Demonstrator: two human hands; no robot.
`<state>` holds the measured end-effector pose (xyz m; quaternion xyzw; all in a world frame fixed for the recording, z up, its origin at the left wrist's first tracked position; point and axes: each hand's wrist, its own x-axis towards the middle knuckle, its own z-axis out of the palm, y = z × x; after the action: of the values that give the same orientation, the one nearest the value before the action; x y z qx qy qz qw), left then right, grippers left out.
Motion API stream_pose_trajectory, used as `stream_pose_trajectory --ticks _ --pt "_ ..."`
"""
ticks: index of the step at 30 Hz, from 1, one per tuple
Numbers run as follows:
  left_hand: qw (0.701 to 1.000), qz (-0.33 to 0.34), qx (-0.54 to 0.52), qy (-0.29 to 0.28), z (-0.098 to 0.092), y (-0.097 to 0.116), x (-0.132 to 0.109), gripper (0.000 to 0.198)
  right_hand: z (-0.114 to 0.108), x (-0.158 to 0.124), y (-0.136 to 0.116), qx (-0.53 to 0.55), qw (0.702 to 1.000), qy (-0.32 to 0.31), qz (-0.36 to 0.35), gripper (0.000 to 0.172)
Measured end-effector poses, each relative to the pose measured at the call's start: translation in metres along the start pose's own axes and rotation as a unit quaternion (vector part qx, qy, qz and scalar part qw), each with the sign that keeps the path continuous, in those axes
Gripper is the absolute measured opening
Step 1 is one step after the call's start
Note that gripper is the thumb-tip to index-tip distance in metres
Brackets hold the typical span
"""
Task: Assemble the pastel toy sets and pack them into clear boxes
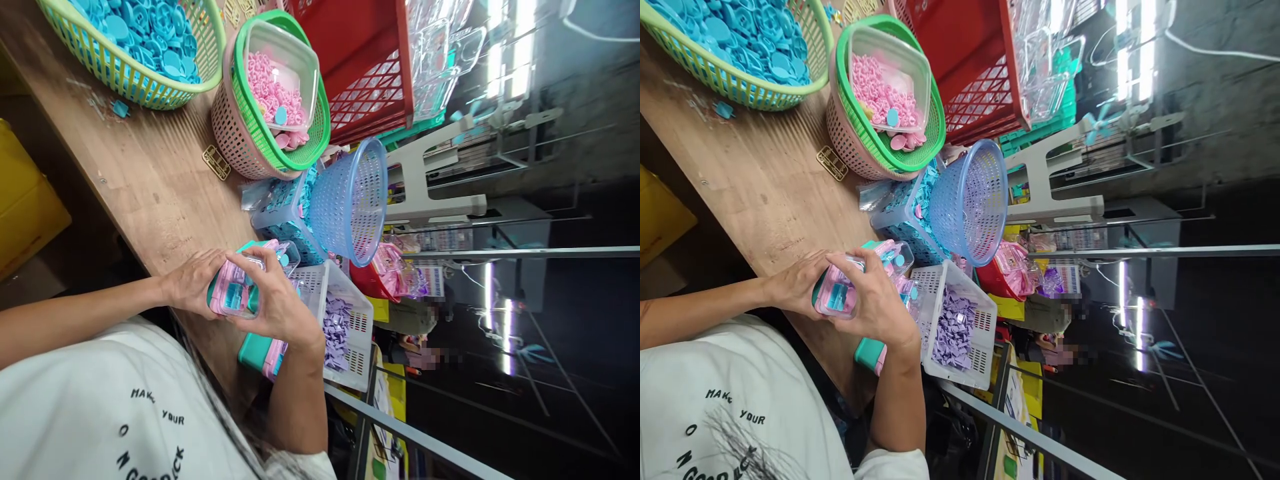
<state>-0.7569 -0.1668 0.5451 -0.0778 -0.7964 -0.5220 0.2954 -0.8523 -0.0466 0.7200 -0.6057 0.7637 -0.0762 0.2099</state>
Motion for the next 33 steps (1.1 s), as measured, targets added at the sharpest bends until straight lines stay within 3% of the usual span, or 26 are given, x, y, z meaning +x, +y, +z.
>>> stream_pose_trajectory --ticks 7,14,18,23,26,30,33 --pt "1.0 0.007 -0.009 0.003 -0.003 0.002 0.001 0.083 -0.008 0.009 -0.001 -0.018 0.999 -0.034 -0.015 0.093" --pt "1.0 0.008 -0.009 -0.005 -0.006 0.001 0.004 0.093 0.012 -0.013 0.011 0.036 0.999 0.015 0.032 0.104" --pt "0.998 -0.014 -0.035 -0.055 -0.016 0.002 0.008 0.098 0.035 -0.027 0.016 0.056 0.995 0.066 0.057 0.109" --pt "0.989 -0.026 -0.044 -0.135 -0.033 0.002 0.013 0.097 0.057 -0.03 0.003 0.08 0.982 0.137 0.106 0.109" --pt "0.979 -0.039 -0.052 -0.191 -0.046 0.001 0.019 0.101 0.067 -0.027 -0.011 0.12 0.966 0.186 0.137 0.107" --pt "0.968 -0.051 -0.012 -0.246 -0.062 0.006 0.021 0.105 0.082 -0.022 -0.028 0.17 0.92 0.28 0.215 0.105" --pt "0.973 -0.037 0.035 -0.223 -0.066 0.013 0.017 0.103 0.092 -0.011 -0.041 0.2 0.878 0.343 0.268 0.109"
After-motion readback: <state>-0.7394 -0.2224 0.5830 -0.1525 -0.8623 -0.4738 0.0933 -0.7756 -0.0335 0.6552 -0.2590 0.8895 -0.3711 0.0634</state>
